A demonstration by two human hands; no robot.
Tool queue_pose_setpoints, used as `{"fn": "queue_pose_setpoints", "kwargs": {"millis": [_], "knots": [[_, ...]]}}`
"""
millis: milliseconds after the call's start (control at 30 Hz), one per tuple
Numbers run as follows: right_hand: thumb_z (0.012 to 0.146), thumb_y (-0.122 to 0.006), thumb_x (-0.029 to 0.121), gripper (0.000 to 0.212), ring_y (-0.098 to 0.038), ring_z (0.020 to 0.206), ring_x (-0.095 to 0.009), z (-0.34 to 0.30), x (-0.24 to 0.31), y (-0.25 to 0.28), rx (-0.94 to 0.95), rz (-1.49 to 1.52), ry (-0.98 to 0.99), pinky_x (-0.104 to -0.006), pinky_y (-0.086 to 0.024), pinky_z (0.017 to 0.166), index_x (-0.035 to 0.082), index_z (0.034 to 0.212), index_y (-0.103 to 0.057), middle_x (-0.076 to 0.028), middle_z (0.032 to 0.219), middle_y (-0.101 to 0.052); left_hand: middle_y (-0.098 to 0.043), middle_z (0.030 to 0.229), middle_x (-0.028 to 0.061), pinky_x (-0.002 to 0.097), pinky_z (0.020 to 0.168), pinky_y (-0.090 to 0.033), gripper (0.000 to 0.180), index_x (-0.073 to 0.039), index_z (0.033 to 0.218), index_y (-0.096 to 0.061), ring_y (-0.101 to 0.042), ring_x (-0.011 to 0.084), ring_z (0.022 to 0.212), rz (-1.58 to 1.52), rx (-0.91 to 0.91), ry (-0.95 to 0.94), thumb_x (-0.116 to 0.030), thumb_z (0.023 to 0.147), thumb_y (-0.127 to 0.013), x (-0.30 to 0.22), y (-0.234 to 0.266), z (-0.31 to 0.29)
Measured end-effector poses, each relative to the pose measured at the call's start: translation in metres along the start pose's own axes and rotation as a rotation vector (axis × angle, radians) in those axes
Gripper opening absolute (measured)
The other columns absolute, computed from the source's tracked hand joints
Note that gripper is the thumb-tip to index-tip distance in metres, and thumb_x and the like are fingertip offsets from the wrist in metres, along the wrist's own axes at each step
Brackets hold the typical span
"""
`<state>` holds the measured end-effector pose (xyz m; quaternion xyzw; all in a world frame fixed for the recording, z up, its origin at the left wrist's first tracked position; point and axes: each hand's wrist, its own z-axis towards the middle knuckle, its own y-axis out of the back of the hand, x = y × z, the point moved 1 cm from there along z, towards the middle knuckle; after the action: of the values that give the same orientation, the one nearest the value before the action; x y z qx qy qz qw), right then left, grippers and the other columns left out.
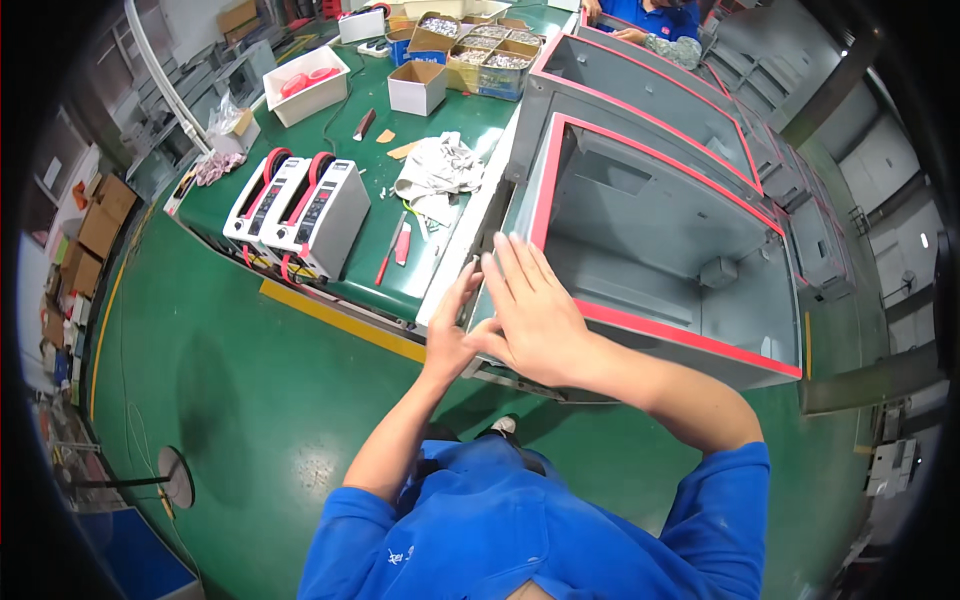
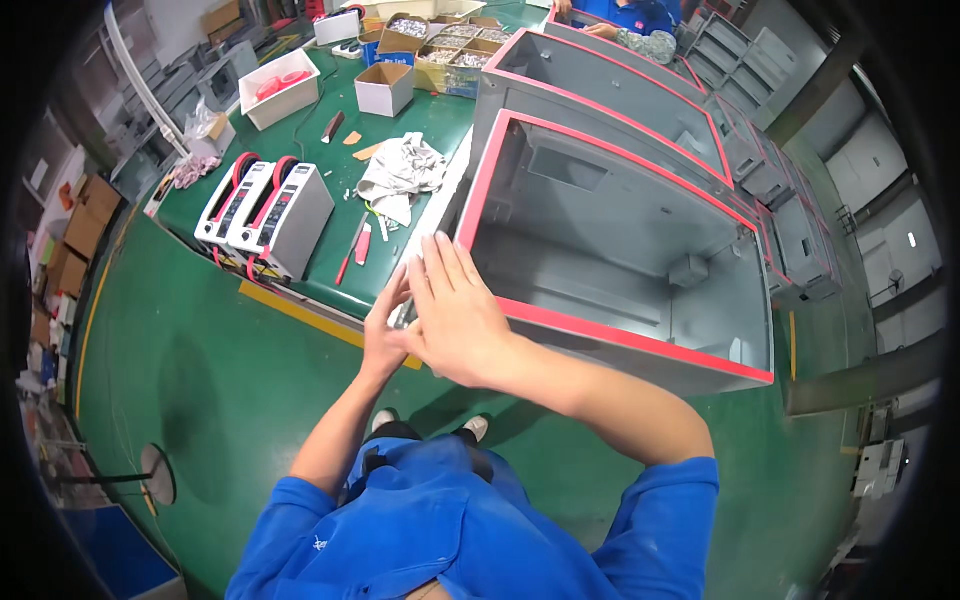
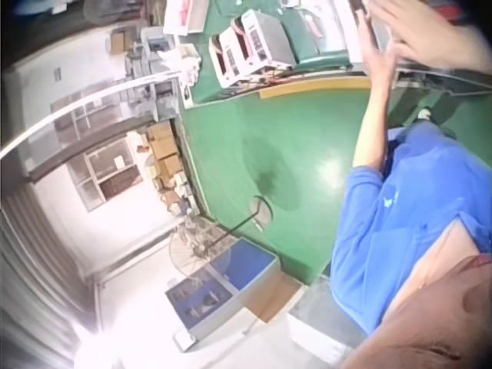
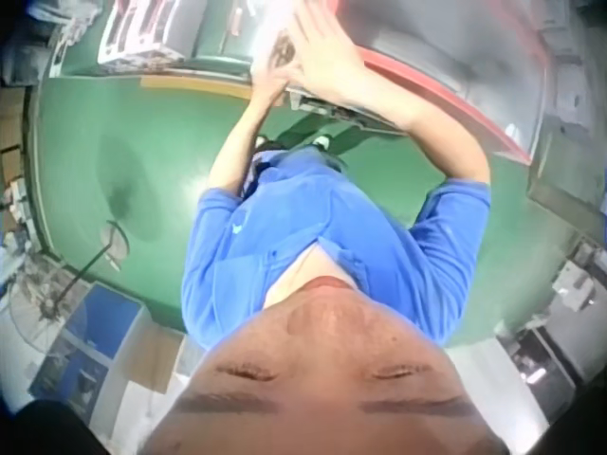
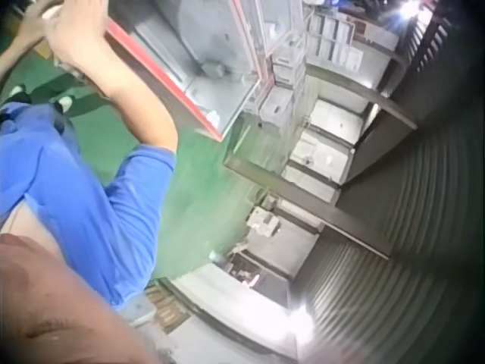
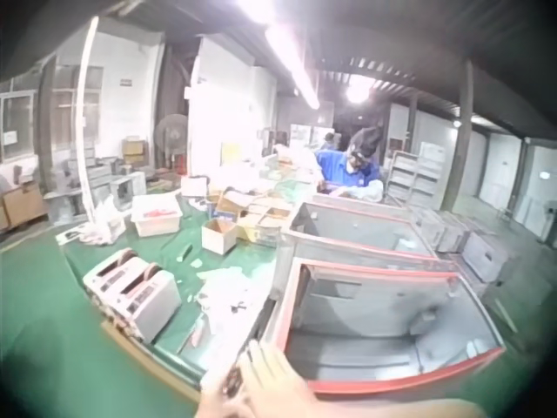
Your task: Apply red protective adhesive tape to the edges of metal cabinet frames on a production line.
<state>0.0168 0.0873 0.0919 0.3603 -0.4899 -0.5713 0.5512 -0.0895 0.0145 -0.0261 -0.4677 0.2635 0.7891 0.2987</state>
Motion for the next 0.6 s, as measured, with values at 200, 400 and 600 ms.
{"fn": "queue_pose_setpoints", "kwargs": {"millis": [200,400,600], "knots": [[0.069,-0.064,0.037,0.081,-0.028,0.123,-0.042,-0.016,0.024,-0.003,-0.098,-0.079,-0.141,-0.0461,-0.021,0.103,-0.013,0.123,-0.030,-0.031,0.130,-0.028,-0.056,0.105,0.0073,0.0248,0.078,-0.045,0.043,-0.002,0.122,-0.045,-0.053,0.0120,0.091,0.000,-0.290,0.178,-0.004,0.081,-0.058,0.087,0.133,0.000],[0.071,-0.064,0.027,0.073,-0.031,0.122,-0.037,0.001,0.045,-0.029,-0.241,-0.328,-0.387,-0.0445,-0.023,0.103,-0.010,0.125,-0.031,-0.026,0.130,-0.032,-0.056,0.098,0.0077,0.0254,0.075,-0.046,0.039,0.000,0.119,-0.046,-0.055,0.0142,0.085,0.259,-0.459,0.247,-0.006,0.082,-0.057,0.166,0.263,-0.009],[0.074,-0.059,0.017,0.065,-0.031,0.122,-0.037,0.006,0.060,-0.050,-0.343,-0.542,-0.539,-0.0459,-0.024,0.102,-0.009,0.126,-0.031,-0.025,0.130,-0.033,-0.051,0.105,0.0097,0.0269,0.070,-0.047,0.053,-0.001,0.119,-0.045,-0.052,0.0170,0.091,0.340,-0.333,0.310,-0.013,0.073,-0.068,0.213,0.280,0.008]]}}
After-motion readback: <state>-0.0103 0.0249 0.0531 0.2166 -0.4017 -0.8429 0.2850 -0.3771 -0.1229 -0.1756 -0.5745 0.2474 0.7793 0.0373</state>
